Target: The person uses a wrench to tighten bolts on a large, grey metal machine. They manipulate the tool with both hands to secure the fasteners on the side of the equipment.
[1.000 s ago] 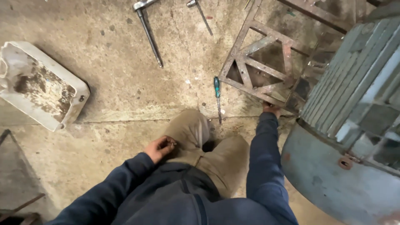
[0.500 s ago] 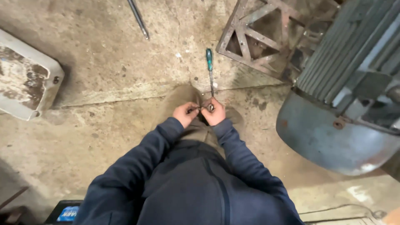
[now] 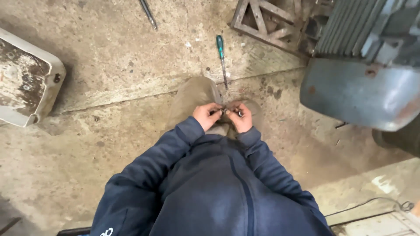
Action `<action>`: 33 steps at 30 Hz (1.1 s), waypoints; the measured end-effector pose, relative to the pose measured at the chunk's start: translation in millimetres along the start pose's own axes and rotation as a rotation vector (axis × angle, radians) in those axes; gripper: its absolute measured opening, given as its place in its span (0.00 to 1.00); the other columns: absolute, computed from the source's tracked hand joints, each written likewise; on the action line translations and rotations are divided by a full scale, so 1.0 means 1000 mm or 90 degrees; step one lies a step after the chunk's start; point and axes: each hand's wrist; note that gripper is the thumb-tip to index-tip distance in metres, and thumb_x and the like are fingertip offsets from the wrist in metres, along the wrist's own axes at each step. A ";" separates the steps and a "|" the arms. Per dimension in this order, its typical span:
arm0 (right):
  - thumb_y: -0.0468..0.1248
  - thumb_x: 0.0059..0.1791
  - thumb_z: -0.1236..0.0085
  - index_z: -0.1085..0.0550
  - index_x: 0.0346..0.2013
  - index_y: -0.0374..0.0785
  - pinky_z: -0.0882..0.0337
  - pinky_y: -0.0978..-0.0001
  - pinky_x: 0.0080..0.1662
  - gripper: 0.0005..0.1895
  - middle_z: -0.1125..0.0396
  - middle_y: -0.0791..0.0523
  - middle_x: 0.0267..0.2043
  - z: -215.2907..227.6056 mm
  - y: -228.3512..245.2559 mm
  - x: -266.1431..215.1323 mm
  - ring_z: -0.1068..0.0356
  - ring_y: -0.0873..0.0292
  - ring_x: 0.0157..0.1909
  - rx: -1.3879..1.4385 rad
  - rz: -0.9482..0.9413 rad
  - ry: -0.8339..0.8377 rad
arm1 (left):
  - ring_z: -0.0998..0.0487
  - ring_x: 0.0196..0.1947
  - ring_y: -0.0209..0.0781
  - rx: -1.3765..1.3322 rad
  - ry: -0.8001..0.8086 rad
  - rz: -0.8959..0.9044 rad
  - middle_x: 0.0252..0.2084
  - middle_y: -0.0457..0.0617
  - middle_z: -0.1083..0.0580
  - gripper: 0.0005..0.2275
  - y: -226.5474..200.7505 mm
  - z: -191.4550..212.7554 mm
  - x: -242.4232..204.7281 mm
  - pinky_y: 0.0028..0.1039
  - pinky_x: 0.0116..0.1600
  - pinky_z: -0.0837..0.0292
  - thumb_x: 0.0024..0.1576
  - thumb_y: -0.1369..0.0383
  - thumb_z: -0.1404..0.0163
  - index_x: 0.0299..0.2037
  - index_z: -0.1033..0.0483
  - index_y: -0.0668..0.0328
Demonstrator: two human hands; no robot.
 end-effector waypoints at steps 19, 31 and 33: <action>0.33 0.50 0.34 0.20 0.47 0.39 0.25 0.64 0.45 0.11 0.27 0.51 0.42 -0.034 0.059 -0.090 0.25 0.52 0.41 -0.423 0.375 -0.023 | 0.19 0.42 0.38 -0.466 0.240 0.029 0.46 0.52 0.21 0.13 0.050 -0.009 -0.051 0.28 0.49 0.21 0.63 0.73 0.47 0.55 0.25 0.71; 0.47 0.50 0.34 0.23 0.57 0.42 0.25 0.61 0.41 0.23 0.26 0.50 0.40 0.013 0.064 -0.052 0.25 0.50 0.36 -0.608 0.121 0.064 | 0.20 0.37 0.43 -0.294 -0.023 0.030 0.42 0.54 0.20 0.09 0.161 0.057 0.099 0.31 0.42 0.23 0.61 0.72 0.45 0.50 0.22 0.65; 0.50 0.50 0.35 0.23 0.55 0.42 0.25 0.60 0.41 0.23 0.25 0.49 0.40 0.042 0.041 -0.065 0.24 0.49 0.37 -0.653 0.052 0.060 | 0.21 0.37 0.42 -0.237 -0.138 0.043 0.40 0.55 0.20 0.07 0.218 0.076 0.146 0.30 0.42 0.24 0.61 0.73 0.45 0.48 0.21 0.64</action>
Point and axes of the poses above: each hand's wrist, its own x-axis towards the middle knuckle, its own z-axis out of the back of the hand, y = z × x
